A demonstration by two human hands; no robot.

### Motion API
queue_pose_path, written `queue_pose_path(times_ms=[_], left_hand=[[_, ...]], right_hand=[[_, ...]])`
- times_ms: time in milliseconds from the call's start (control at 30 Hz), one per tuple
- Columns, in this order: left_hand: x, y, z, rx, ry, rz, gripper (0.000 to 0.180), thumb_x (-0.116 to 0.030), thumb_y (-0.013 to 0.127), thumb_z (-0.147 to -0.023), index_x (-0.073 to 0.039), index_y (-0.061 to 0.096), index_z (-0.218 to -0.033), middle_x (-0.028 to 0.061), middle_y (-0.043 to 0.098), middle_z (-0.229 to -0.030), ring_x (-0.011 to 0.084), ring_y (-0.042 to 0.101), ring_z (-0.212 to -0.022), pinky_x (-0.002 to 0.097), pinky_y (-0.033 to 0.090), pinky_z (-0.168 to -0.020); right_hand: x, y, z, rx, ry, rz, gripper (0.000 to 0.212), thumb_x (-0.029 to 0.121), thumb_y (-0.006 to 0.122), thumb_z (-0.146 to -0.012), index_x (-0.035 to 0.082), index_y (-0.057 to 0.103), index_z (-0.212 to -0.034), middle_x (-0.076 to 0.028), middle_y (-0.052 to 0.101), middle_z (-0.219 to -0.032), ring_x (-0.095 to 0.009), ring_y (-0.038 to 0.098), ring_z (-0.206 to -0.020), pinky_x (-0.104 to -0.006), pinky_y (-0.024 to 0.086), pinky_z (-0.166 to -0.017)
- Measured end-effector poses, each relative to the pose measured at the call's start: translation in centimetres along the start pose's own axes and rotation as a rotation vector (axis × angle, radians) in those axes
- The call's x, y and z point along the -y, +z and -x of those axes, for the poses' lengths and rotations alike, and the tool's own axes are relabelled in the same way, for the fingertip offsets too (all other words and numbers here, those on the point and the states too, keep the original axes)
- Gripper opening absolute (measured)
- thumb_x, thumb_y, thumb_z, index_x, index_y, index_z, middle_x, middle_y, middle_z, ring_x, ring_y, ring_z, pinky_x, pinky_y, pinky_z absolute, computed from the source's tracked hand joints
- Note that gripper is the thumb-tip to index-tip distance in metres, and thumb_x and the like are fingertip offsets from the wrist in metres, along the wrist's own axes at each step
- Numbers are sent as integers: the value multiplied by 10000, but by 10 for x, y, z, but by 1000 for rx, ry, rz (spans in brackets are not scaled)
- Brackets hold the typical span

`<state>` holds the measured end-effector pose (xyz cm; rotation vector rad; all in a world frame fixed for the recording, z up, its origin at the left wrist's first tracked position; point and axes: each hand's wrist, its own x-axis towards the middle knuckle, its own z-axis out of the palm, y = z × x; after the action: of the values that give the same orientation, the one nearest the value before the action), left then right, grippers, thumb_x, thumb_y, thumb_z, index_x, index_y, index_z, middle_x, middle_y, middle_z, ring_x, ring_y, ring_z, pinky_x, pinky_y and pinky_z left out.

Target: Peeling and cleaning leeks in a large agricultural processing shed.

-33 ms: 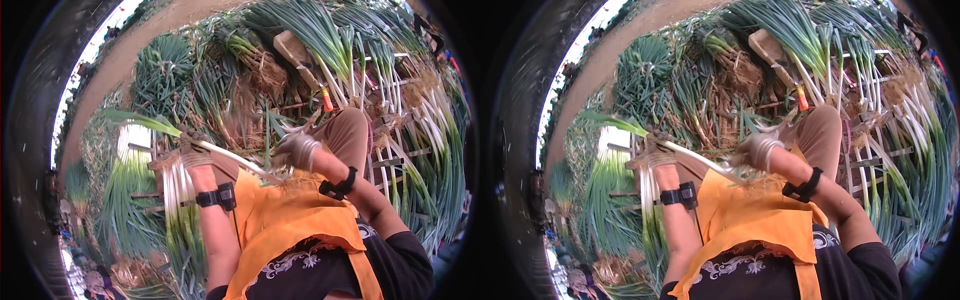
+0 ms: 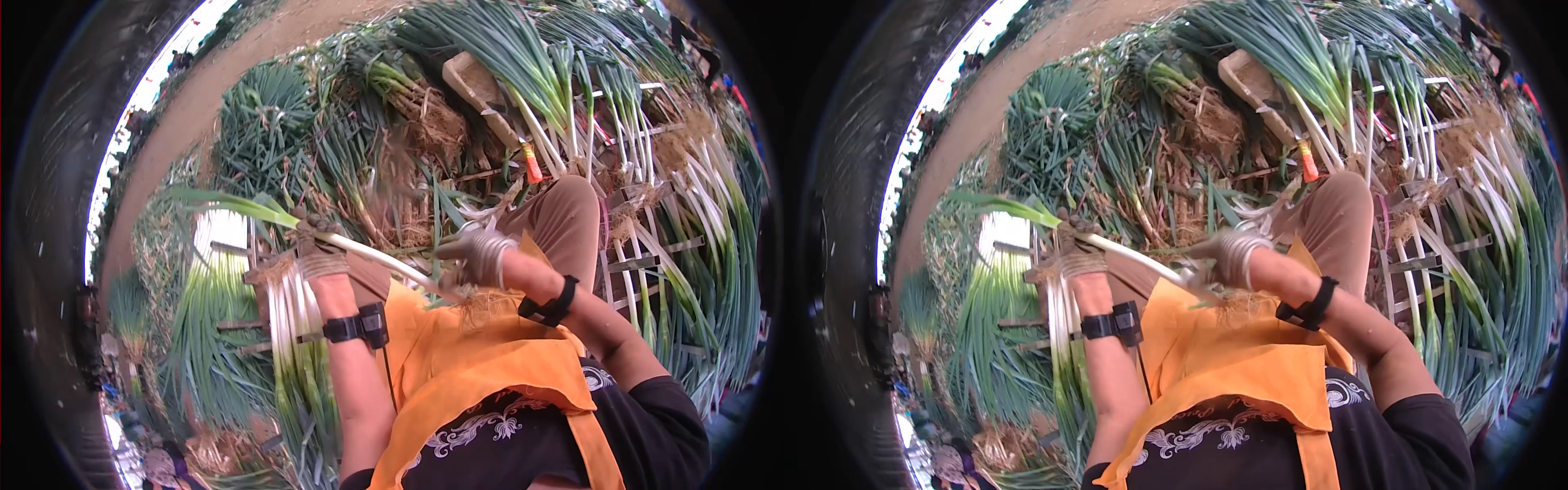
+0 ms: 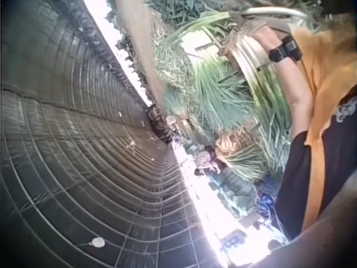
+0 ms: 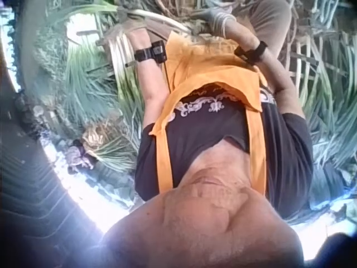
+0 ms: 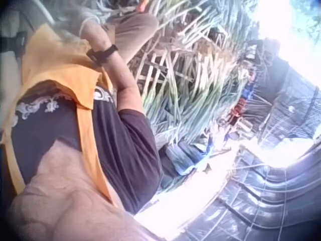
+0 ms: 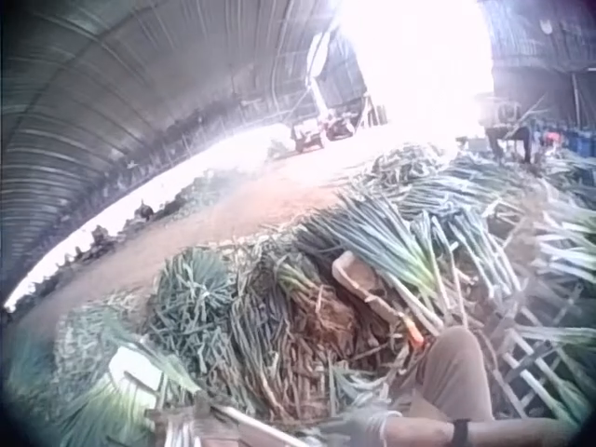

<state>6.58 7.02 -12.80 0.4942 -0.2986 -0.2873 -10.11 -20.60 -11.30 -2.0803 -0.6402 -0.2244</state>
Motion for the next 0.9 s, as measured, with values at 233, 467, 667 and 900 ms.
queue_pose_path(times_ms=[233, 467, 667, 900], left_hand=[[82, 82, 9, -335, -99, -398, 365, -240, 515, -883, -63, 475, -1200, 61, 586, -973, 224, 571, -831, 398, 498, -754], [113, 167, -32, -16, -312, -362, 394, -152, 555, -849, -21, 437, -1202, 190, 575, -1041, 293, 577, -948, 425, 497, -820], [129, 205, -39, 2, -322, -246, 428, -111, 548, -847, -39, 403, -1244, 120, 540, -1171, 254, 549, -1046, 348, 502, -804], [141, 179, -19, 5, 82, -1675, 129, -153, 491, -809, -61, 581, -815, 195, 575, -719, 378, 547, -657, 412, 450, -584]], right_hand=[[13, 16, 32, -162, 655, -513, 206, 216, 549, -842, 60, 582, -973, -3, 510, -617, -89, 452, -574, -286, 400, -538], [31, -39, 67, -246, 757, -696, 277, 235, 553, -854, 72, 578, -1076, 13, 523, -598, -54, 448, -475, -215, 364, -426], [38, -61, 68, -350, 751, -722, 351, 246, 566, -862, 102, 549, -1181, 24, 528, -630, -37, 459, -503, -202, 374, -449], [38, -65, 63, -342, 774, -789, 288, 168, 548, -844, -11, 576, -1068, -27, 544, -600, -75, 479, -459, -208, 378, -424]])
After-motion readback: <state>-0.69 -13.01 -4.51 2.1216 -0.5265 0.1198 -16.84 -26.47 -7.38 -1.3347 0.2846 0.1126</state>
